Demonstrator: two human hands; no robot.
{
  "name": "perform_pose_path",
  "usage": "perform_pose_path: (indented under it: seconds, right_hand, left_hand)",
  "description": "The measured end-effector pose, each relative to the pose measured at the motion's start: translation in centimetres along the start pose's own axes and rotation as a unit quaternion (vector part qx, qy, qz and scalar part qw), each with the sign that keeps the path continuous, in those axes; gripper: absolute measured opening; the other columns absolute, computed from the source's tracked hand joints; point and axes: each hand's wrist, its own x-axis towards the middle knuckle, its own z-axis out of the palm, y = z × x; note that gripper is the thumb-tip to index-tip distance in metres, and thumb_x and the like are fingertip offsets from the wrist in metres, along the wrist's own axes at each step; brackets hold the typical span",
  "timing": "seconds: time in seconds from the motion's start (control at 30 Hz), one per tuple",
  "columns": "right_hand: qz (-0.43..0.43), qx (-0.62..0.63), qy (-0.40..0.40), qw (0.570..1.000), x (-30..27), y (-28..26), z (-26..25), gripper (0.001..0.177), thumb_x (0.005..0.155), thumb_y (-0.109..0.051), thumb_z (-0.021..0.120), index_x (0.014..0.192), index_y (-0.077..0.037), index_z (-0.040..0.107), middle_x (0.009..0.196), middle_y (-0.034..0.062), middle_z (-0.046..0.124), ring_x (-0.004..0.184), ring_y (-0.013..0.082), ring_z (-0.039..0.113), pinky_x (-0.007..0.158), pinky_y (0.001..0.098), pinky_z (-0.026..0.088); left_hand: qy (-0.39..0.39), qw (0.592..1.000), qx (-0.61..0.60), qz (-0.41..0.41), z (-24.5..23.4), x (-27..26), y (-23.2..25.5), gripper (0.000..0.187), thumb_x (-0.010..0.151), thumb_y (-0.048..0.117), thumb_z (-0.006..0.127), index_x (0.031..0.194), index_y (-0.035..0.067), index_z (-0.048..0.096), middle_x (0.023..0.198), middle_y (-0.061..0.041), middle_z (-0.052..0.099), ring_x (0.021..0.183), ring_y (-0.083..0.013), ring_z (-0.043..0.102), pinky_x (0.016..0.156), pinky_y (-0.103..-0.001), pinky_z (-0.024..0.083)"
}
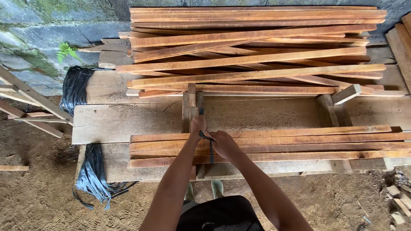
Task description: Organizing wooden slats and marking them with a pencil for bundling or processing.
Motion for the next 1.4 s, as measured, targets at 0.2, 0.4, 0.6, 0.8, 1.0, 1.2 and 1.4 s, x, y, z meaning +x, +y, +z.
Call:
perform_pose_path:
  seconds: [0.2,0.4,0.6,0.8,1.0,1.2,1.4]
  right_hand:
    - [0.056,0.008,-0.035,0.998,0.0,-1.9,-2.3,0.044,0.101,-0.014,0.045,0.140,-0.004,0.061,0.109,0.0208,0.062,0.097,0.0341,0.067,0.080,0.0448,0.060]
    - [0.047,-0.004,-0.047,0.998,0.7,-0.9,-2.1,0.043,0.103,-0.017,0.042,0.139,-0.005,0.062,0.116,0.0214,0.062,0.096,0.0337,0.070,0.073,0.0425,0.062]
    - [0.059,0.007,-0.061,0.996,0.8,-0.8,-2.0,0.045,0.102,-0.015,0.042,0.143,-0.004,0.059,0.124,0.0247,0.060,0.095,0.0361,0.071,0.074,0.0466,0.064]
    - [0.034,0.021,-0.019,0.999,1.4,1.2,0.8,0.043,0.102,-0.015,0.043,0.140,-0.002,0.060,0.113,0.0224,0.062,0.088,0.0338,0.072,0.065,0.0429,0.062]
    - [0.017,0.050,-0.002,0.999,0.4,0.7,0.6,0.046,0.102,-0.011,0.039,0.143,-0.002,0.056,0.113,0.0244,0.062,0.087,0.0367,0.070,0.067,0.0479,0.061]
    - [0.018,0.184,0.035,0.982,-1.9,-0.9,-1.8,0.044,0.102,-0.007,0.039,0.143,0.003,0.052,0.128,0.0309,0.058,0.120,0.0521,0.059,0.095,0.0653,0.057]
    - [0.011,0.292,0.072,0.954,-2.3,0.5,-1.2,0.027,0.104,-0.013,0.047,0.128,-0.006,0.055,0.119,0.0282,0.065,0.102,0.0466,0.069,0.080,0.0647,0.058]
  left_hand:
    - [-0.082,0.950,-0.299,-0.040,-11.8,-2.1,3.5,0.042,0.112,0.022,0.030,0.100,-0.008,0.057,0.091,-0.035,0.058,0.076,-0.0435,0.063,0.064,-0.060,0.056]
    - [-0.119,0.929,-0.326,-0.129,-10.8,-4.0,-0.1,0.044,0.107,0.050,0.036,0.086,0.018,0.057,0.074,-0.010,0.062,0.060,-0.0224,0.060,0.060,-0.039,0.048]
    - [-0.225,0.958,-0.157,-0.079,-9.9,-4.5,0.3,0.063,0.104,0.055,0.025,0.143,0.020,0.059,0.138,-0.011,0.064,0.124,-0.0279,0.061,0.116,-0.053,0.021]
    - [-0.188,0.922,-0.321,-0.105,-14.5,-5.2,2.1,0.055,0.107,0.053,0.050,0.134,0.009,0.067,0.128,-0.021,0.069,0.124,-0.0446,0.061,0.112,-0.061,0.036]
    - [-0.122,0.959,-0.228,-0.113,-13.2,-5.6,3.5,0.045,0.107,0.060,0.041,0.092,0.023,0.062,0.090,-0.005,0.076,0.107,-0.0322,0.070,0.120,-0.055,0.015]
    - [-0.110,0.940,-0.305,-0.106,-17.6,-6.8,4.9,0.037,0.111,0.046,0.045,0.101,0.017,0.066,0.095,-0.008,0.076,0.105,-0.0350,0.069,0.119,-0.060,0.021]
    - [-0.164,0.927,-0.315,-0.118,-19.4,-6.5,5.1,0.041,0.112,0.040,0.045,0.139,0.014,0.060,0.113,-0.013,0.073,0.110,-0.0350,0.069,0.110,-0.064,0.034]
